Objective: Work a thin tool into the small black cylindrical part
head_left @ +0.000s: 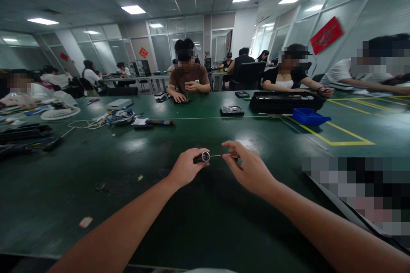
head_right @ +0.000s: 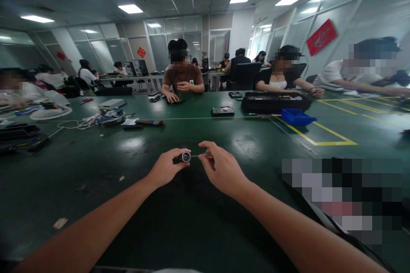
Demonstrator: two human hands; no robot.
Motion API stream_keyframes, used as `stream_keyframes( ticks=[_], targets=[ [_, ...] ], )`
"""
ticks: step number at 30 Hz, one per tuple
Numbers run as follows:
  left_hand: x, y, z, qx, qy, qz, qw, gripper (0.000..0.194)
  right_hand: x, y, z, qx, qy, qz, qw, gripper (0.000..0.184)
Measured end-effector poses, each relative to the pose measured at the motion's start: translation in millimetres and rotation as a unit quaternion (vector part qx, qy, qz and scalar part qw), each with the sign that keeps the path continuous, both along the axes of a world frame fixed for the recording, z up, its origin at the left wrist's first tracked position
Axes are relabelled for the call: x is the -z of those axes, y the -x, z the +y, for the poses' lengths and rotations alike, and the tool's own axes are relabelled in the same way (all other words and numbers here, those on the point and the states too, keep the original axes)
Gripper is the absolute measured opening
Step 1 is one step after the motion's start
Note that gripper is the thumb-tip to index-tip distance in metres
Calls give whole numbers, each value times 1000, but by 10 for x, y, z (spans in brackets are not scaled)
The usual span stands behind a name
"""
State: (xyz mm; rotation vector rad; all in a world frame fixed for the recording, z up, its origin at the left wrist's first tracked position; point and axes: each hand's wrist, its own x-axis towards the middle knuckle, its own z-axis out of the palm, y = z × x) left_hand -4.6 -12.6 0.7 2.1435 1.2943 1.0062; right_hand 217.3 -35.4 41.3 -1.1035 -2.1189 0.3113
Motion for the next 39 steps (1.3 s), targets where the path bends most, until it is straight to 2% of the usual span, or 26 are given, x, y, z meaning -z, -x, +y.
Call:
stream_keyframes(
  ticks=[4, 14, 19, 24, 29, 36, 39],
  targets=[
    [4, 4, -4, 4, -1, -1, 1000, 37, -18, -17, 13, 1, 12, -13, 1000, 23],
    [-1, 5, 16, -1, 1, -8, 1000, 37, -11, -7, 2, -11, -1, -23, 1000, 32],
    [3, 15, 24, -5, 2, -5, 1000, 39, -35, 12, -4, 10, 48, -47, 998, 30],
    [-18, 16, 18, -8, -2, 5, 1000, 37, -4, 7, -12, -17, 22, -11, 1000, 30],
    [-12, 11, 11, -11, -3, 15, 1000, 38, 8, -14, 30, 4, 51, -28, 998, 28],
    [-4, 6, 8, -1, -8, 18, 1000, 38, -27, 3, 4, -5, 28, 0, 1000, 26],
    [-8, 6, 9, -5, -15, 17, 1000, 39, -29, 7, 2, 5, 42, -12, 999, 25]
  ],
)
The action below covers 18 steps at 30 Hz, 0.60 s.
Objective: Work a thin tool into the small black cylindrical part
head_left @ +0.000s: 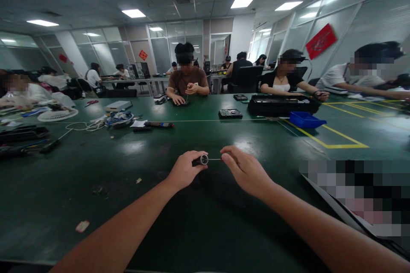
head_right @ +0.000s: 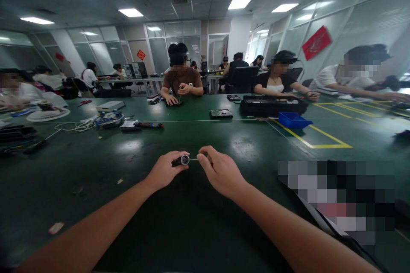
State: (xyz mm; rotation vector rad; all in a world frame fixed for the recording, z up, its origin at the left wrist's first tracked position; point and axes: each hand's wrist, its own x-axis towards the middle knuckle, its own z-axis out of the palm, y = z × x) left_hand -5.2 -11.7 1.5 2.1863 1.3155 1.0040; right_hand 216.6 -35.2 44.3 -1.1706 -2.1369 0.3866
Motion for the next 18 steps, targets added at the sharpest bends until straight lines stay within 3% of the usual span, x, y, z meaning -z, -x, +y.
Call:
stream_keyframes(
  ticks=[9, 18],
  targets=[
    [-20, 16, 12, -14, 2, -3, 1000, 38, 69, -20, 28, -28, -6, 40, 999, 22],
    [15, 19, 19, -4, 0, 23, 1000, 37, 77, 0, 3, 3, -12, 76, 997, 23]
  ],
)
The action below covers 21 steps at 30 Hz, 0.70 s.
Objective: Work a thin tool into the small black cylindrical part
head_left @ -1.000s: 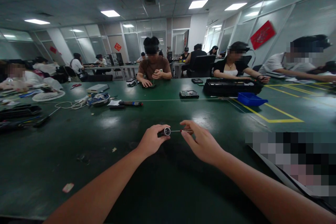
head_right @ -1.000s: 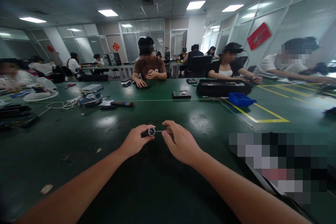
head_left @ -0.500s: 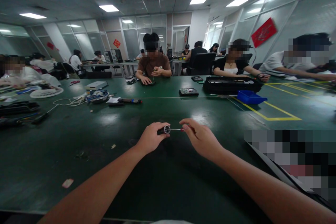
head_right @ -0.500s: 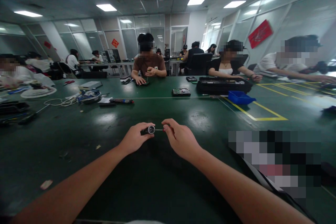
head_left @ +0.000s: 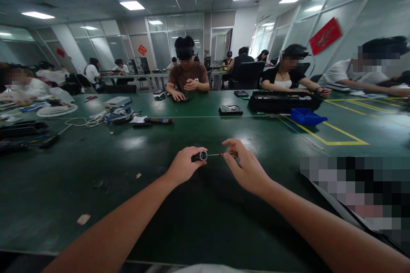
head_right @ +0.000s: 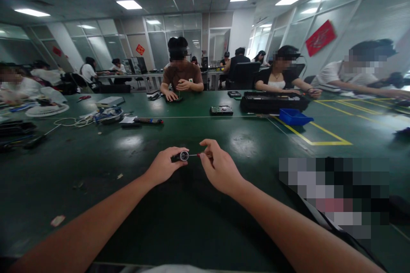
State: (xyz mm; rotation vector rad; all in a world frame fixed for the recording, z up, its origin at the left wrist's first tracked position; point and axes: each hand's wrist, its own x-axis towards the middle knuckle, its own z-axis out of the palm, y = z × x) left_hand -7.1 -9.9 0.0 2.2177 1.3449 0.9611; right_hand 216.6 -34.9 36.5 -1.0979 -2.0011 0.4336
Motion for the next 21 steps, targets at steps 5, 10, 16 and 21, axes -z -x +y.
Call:
stream_keyframes(
  ticks=[5, 10, 16, 21],
  targets=[
    [-24, -5, -8, -16, 3, 6, 1000, 38, 30, 17, 36, -2, 51, 82, 995, 17],
    [-114, -24, -43, 20, -37, 45, 998, 35, 146, 23, 215, 21, 199, 297, 934, 28],
    [-144, -33, -48, -3, -34, 74, 997, 33, 270, -24, 363, 36, 223, 357, 906, 28],
    [-104, -27, -34, -15, -25, 68, 997, 38, 264, 7, 299, 3, 189, 324, 927, 30]
  ],
)
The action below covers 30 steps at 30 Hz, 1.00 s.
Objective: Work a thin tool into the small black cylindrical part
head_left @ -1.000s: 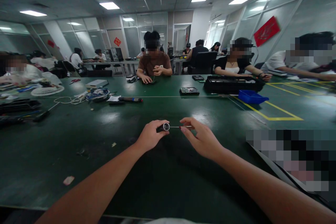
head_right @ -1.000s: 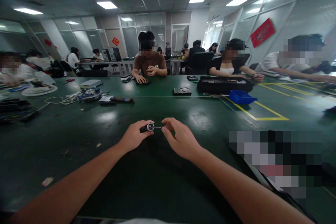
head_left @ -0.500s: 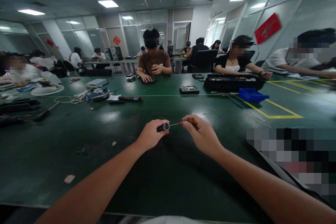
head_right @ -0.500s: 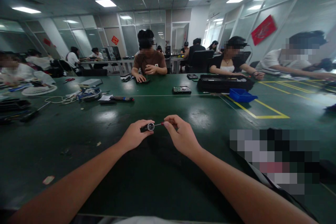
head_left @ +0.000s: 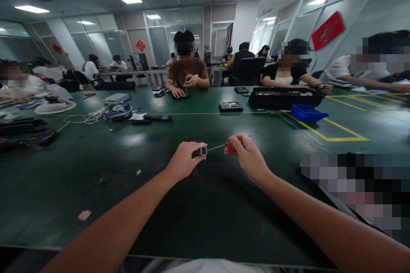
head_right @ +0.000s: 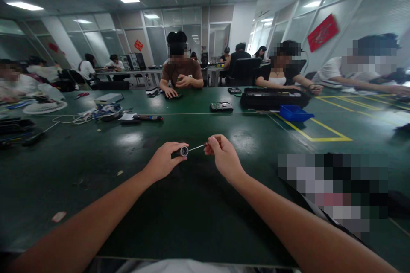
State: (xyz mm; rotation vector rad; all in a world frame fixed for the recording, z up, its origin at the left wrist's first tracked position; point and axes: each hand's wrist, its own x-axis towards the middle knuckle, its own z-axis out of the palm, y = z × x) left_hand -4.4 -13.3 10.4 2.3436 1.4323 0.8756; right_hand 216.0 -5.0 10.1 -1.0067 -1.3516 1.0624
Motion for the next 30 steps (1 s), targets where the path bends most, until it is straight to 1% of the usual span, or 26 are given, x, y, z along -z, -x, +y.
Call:
stream_keyframes(
  ticks=[6, 11, 13, 17, 21, 26, 28, 30],
  targets=[
    [1, -10, -15, 7, 18, -4, 1000, 38, -88, 20, -78, -8, -29, -52, 998, 25],
    [-23, -16, -18, -7, 31, -6, 999, 35, -160, -10, -145, 22, -64, -166, 984, 27],
    [-34, -17, -19, -9, 34, -10, 999, 35, -168, -18, -165, 38, -77, -194, 977, 28],
    [-50, -19, -29, -8, 33, -10, 999, 36, -166, -15, -173, 61, -84, -206, 973, 29],
    [-33, -14, -30, -9, 30, -7, 999, 37, -193, -8, -181, 66, -76, -220, 970, 31],
    [-5, -6, -22, -13, 19, -2, 1000, 37, -248, -26, -231, 85, -90, -286, 950, 37],
    [-8, -5, -23, -14, 22, -1, 1000, 38, -251, -33, -248, 70, -117, -296, 946, 32],
    [-15, -3, -25, -13, 25, -1, 1000, 38, -245, -34, -261, 30, -161, -298, 940, 21]
  ],
)
